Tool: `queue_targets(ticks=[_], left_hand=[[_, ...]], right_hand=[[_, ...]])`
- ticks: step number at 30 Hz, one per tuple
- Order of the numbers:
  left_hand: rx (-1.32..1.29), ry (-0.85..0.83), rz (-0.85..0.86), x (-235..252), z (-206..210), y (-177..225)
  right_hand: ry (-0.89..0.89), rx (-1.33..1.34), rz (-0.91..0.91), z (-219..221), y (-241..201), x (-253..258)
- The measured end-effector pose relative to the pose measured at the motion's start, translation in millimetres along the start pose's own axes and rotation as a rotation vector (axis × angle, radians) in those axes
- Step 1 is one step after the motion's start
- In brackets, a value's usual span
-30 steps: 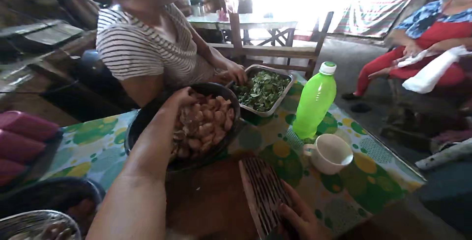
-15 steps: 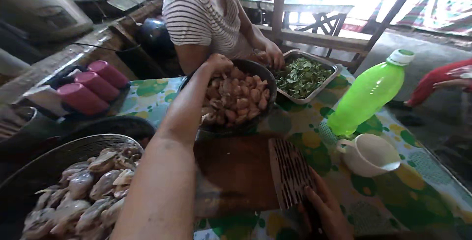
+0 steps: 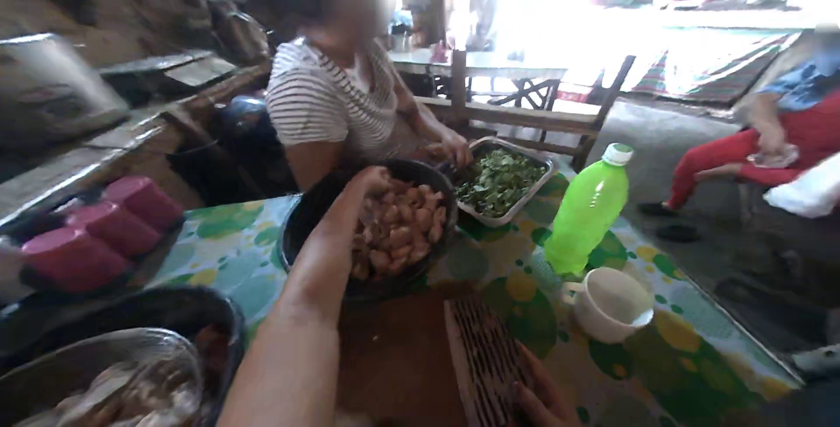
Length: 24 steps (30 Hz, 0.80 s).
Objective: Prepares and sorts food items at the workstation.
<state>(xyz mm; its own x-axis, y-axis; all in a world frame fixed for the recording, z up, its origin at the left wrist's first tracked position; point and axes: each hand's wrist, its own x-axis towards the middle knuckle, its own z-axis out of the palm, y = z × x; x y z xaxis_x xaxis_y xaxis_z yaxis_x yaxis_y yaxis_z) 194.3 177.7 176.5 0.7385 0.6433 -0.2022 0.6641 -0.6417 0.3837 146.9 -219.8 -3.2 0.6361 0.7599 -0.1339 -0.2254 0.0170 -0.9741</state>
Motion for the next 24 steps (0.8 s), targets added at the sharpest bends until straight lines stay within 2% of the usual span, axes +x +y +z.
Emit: queue_targets(ticks=[1,3,5,7,10,15,18,19,20,22,23,24], left_hand=[[0.023,-0.028,0.014,-8.8,-4.3,8.8],[0.094,-0.033,0.115,3.6,-3.6,1.0],[0.121,0.118,0.249,49.8,12.7,-35.1],[0.106,0.239,0.242,64.7,21.6,-52.8],[0.054,0.314,0.152,42.8,24.2,-48.2],[0.012,0.318,0.144,25.7,39.9,-43.7],[0.007,0.099,-0.006,-34.2,11.4,0.2],[0.016,0.105,-0.002,-45.7,11.3,5.3],[0.03,0.173,0.074,-50.0,17.5,3.4],[0.085,0.42,0.398,-41.4,38.2,-6.6],[0.172,0.377,0.451,-56.6,35.8,7.6],[0.299,0.158,0.313,-96.9,21.2,44.3]], right_hand=[[-0.005,0.021,-0.008,-1.6,0.6,0.8],[-0.002,0.077,-0.012,-2.5,1.7,1.7],[0.004,0.131,0.002,0.2,1.8,0.4],[0.012,0.118,0.022,2.6,0.2,-1.5],[0.044,0.055,0.046,5.0,-4.4,-4.3],[0.039,0.032,-0.003,6.9,2.3,-6.4],[0.021,0.025,-0.007,8.2,3.1,-8.0],[0.02,0.026,0.007,8.5,1.7,-9.3],[0.019,0.025,0.01,7.8,-0.8,-10.1],[0.014,0.026,-0.027,4.5,-2.7,-8.5],[0.008,0.035,-0.058,3.2,-2.4,-7.4],[-0.005,0.04,-0.09,1.1,-2.5,-4.7]])
